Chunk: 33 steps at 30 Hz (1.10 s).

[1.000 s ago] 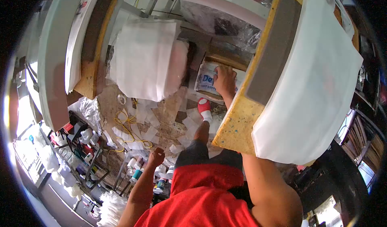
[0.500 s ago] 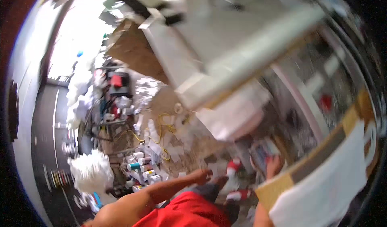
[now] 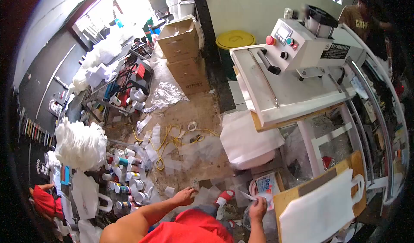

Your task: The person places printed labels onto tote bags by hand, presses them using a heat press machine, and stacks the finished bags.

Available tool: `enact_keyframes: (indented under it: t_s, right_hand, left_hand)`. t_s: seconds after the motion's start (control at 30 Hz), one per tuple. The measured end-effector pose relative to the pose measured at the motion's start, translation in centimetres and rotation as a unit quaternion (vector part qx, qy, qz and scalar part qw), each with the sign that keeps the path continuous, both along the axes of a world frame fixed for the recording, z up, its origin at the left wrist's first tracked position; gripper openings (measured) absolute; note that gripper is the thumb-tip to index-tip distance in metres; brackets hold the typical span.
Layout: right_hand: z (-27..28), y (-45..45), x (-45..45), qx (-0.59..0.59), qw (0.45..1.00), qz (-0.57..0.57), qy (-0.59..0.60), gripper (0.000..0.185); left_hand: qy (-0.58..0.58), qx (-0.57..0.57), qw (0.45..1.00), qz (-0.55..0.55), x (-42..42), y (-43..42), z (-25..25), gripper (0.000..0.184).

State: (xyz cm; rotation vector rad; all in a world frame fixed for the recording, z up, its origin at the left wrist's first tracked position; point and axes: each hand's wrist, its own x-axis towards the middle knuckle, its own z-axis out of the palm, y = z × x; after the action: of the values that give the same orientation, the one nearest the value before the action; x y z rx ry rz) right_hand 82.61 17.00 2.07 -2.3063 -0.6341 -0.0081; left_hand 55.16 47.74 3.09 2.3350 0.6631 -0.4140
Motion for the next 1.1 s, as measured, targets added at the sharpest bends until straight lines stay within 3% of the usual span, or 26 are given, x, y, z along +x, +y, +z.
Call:
enact_keyframes:
  t_s: [0.03,0.1,0.17,0.2,0.23,0.3,0.43,0.53,0.57,0.63,0.73,0.87,0.93,1.03,1.1]
  right_hand:
    - [1.4,0.1,-1.7,0.005,1.000,0.026,0.009,0.013]
    - [5.0,-0.1,-4.6,0.030,0.991,0.120,0.049,0.011]
    - [8.0,-1.0,-7.9,0.036,0.978,0.158,0.128,0.016]
    - [8.1,-1.8,-9.3,0.053,0.977,0.175,0.106,0.013]
    - [9.9,-2.1,-10.3,0.060,0.981,0.158,0.092,0.013]
    - [13.1,-4.5,-13.5,0.113,0.957,0.147,0.223,0.015]
    - [13.7,-10.3,-17.6,0.132,0.965,0.098,0.205,0.018]
    - [15.6,-13.5,-20.0,0.136,0.956,0.096,0.241,0.021]
    - [16.5,-14.1,-20.8,0.138,0.957,0.097,0.234,0.021]
    - [18.4,-14.9,-21.9,0.144,0.955,0.083,0.245,0.024]
    - [20.7,-14.3,-23.1,0.166,0.949,0.105,0.248,0.026]
    - [22.9,-11.1,-24.2,0.166,0.943,0.143,0.251,0.025]
    - [23.4,-9.1,-24.8,0.165,0.954,0.169,0.184,0.024]
    - [25.6,-5.1,-26.8,0.177,0.940,0.228,0.180,0.023]
    - [26.1,-1.9,-28.3,0.158,0.940,0.234,0.192,0.022]
  left_hand:
    - [-0.011,-0.001,1.000,0.003,0.4,-1.5,1.6,0.048]
    - [-0.165,0.009,0.986,-0.028,1.3,-5.1,5.4,0.057]
    - [-0.201,-0.028,0.979,-0.036,2.4,-9.4,9.4,0.060]
    - [-0.228,-0.059,0.971,-0.042,2.6,-11.2,10.6,0.064]
    - [-0.265,-0.115,0.955,-0.071,2.6,-12.7,11.3,0.059]
    - [-0.212,-0.149,0.963,-0.072,2.0,-16.0,13.3,0.042]
    - [-0.234,-0.109,0.958,-0.123,0.1,-20.6,16.8,0.025]
    - [-0.238,-0.140,0.958,-0.072,-2.1,-22.6,19.6,0.018]
    - [-0.244,-0.137,0.957,-0.073,-2.8,-22.9,19.5,0.018]
    - [-0.373,-0.094,0.912,-0.144,-4.0,-22.9,20.5,0.018]
    - [-0.320,-0.126,0.934,-0.098,-6.5,-22.5,24.1,0.017]
    - [-0.357,-0.095,0.927,-0.067,-9.8,-20.9,27.5,0.016]
    - [-0.367,-0.075,0.925,-0.057,-11.6,-19.3,27.9,0.016]
    - [-0.386,-0.063,0.920,-0.035,-14.8,-16.1,28.7,0.017]
    - [-0.365,-0.100,0.925,0.039,-17.3,-13.6,29.2,0.015]
